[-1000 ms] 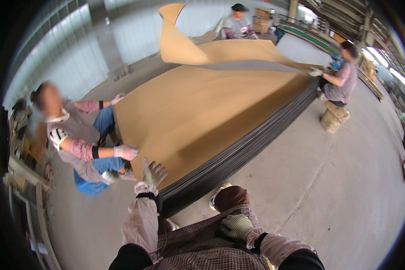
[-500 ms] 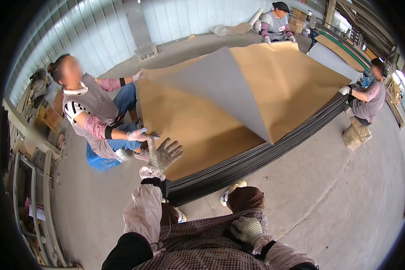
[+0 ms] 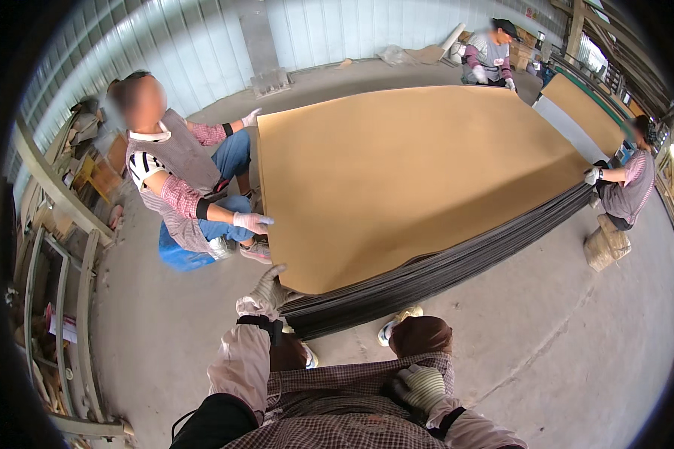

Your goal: Helping coworkers flip and stack large industrial building sheets in a warehouse.

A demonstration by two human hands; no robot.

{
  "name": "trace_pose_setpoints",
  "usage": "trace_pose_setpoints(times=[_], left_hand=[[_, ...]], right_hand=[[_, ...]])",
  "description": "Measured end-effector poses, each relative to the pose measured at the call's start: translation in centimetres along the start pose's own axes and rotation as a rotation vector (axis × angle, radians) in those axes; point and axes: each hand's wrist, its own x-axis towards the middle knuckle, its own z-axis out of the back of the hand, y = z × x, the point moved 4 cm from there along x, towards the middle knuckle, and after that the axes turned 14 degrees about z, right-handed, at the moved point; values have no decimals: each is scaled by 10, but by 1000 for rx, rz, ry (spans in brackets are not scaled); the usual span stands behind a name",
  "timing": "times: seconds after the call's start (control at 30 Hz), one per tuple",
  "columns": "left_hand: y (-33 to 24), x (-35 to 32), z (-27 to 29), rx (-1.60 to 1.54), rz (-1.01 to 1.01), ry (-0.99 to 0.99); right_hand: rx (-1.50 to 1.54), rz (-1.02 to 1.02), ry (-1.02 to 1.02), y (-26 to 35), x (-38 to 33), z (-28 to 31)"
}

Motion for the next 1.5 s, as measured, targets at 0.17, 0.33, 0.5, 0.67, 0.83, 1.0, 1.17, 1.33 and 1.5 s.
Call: trace_pose_setpoints(times=[0.17,0.33,0.5,0.67,0.83,1.0,1.17,1.33,1.5], left_hand=[[-3,18,71,694,73,-636],[13,31,92,679,-43,-663],[19,34,131,852,-98,-904],[28,42,114,894,-60,-924],[30,56,142,921,-67,-941],[29,67,152,1015,-81,-867],[35,51,147,889,-58,-826],[65,34,149,451,-361,-929],[81,48,145,114,-462,-617]], right_hand=[[-13,8,-24,3,0,0],[-33,6,-21,4,-3,-3],[-18,20,-30,13,0,-2],[-28,-20,-19,9,-5,1],[-15,4,-28,9,-4,-1],[-28,3,-20,10,-5,0],[-33,21,-54,11,-3,1],[-29,29,-33,15,0,1],[-40,16,-52,12,-2,1]])
